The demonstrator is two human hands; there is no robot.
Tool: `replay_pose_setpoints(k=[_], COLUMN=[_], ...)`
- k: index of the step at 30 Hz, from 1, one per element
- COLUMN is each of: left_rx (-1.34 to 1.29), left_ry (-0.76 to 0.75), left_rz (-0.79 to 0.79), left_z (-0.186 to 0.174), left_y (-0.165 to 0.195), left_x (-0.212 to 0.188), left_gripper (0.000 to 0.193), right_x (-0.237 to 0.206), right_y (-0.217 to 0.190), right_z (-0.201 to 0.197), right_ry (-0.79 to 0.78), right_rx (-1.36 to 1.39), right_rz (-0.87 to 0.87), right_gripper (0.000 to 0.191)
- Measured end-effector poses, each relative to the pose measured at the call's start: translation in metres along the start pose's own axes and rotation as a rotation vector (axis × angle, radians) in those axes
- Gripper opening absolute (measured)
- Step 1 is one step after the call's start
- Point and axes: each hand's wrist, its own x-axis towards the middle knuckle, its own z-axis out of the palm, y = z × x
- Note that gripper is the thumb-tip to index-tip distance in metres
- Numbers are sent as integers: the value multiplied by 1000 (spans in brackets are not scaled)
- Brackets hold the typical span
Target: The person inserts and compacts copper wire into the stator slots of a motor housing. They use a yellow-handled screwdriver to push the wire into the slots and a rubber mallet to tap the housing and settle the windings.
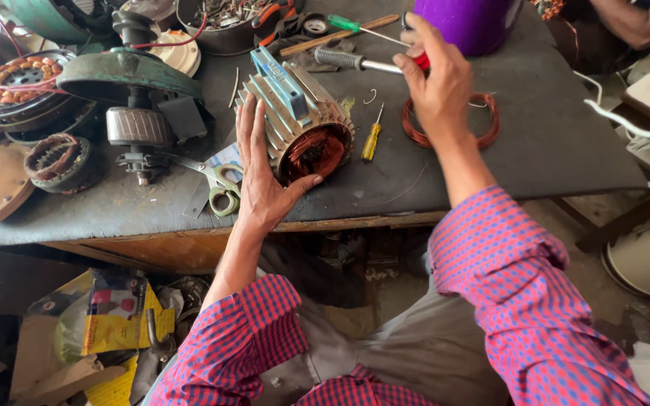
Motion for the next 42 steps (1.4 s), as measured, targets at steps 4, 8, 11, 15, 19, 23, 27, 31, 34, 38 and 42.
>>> replay_pose_setpoints(k=[4,8,11,15,19,23,27,31,34,38,42], left_rx=[4,17,11,36,69,74,73,95,101,101,104], left_ry=[7,4,-11,17,9,32,17,3,6,4,-18], left_rz=[19,7,-30,37,12,78,26,15,22,49,17], left_z=[1,1,1,3,2,2,1,-1,-2,-4,-6], left_y=[-2,-2,-3,-8,-10,-11,-11,-11,-11,-9,-9], left_x=[1,1,0,3,3,4,3,2,6,6,4], left_gripper=[129,128,127,129,127,128,127,127,131,136,131], right_x=[-3,-13,-31,-56,-56,-79,-124,-162,-177,-185,-177], right_y=[-8,-9,-16,-39,-72,-106,-131,-138,-130,-129,-147], right_z=[16,24,21,9,4,-26,-72,-141,-188,-201,-168], right_ry=[57,73,127,293,353,277,134,-62,-205,-320,-419], right_rx=[52,123,538,1401,1647,1751,1190,955,1000,1120,957], right_rz=[60,238,266,1082,1342,1013,775,652,720,737,674], right_gripper=[48,52,68,48,36,49,60,67,66,66,62])
